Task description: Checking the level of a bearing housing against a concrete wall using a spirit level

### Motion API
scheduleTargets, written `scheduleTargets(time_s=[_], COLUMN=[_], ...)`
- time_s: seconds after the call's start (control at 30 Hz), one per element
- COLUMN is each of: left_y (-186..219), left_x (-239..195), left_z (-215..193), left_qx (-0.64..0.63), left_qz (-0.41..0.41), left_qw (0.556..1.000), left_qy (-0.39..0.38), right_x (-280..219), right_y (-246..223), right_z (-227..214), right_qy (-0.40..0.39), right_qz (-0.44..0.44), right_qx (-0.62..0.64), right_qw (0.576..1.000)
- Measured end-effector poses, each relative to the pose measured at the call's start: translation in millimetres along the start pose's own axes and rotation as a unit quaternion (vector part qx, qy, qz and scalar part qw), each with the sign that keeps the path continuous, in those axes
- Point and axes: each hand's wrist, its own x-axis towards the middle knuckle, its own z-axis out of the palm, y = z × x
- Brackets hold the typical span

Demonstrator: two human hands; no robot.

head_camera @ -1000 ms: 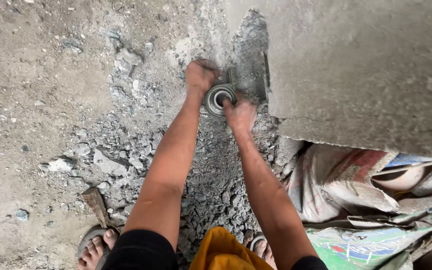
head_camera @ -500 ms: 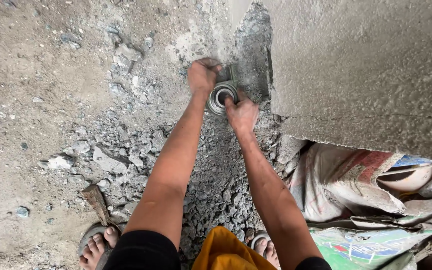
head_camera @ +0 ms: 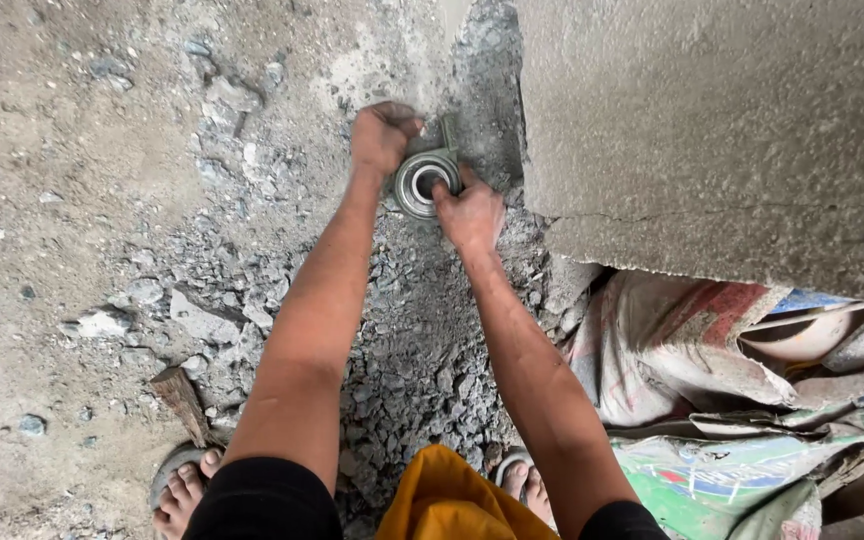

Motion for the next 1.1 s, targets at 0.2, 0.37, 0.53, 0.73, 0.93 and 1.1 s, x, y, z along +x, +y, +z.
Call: scheduleTargets(time_s=[0.2, 0.37, 0.53, 0.73, 0.93, 1.1], left_y=[15.6, -3.3, -14.1, -41.1, 0.5, -21.5], left_x=[-31.1, -68.0, -103.6, -103.8, -110.3, -113.2], left_z=[-58.5, -97.1, -108.7, -86.2, -85.3, -75.6], left_qx=[-0.021, 0.089, 0.270, 0.244, 0.297, 0.314], left_qz=[-0.014, 0.175, 0.236, 0.340, 0.238, 0.227], left_qw=[1.000, 0.980, 0.926, 0.907, 0.915, 0.915], left_qy=[0.019, -0.032, -0.117, -0.049, -0.135, -0.110], right_x=[2.9, 4.3, 4.9, -6.2, -1.1, 5.0], right_y=[8.0, 19.7, 27.0, 30.9, 24.9, 54.5], right_z=[0.5, -2.6, -20.2, -24.1, -34.6, -37.8], right_qy=[-0.007, 0.017, 0.041, -0.019, -0.060, -0.038], right_qz=[-0.071, -0.128, -0.077, -0.103, 0.003, 0.048], right_qx=[0.028, 0.114, 0.185, 0.164, 0.241, 0.368], right_qw=[0.997, 0.985, 0.979, 0.981, 0.969, 0.928])
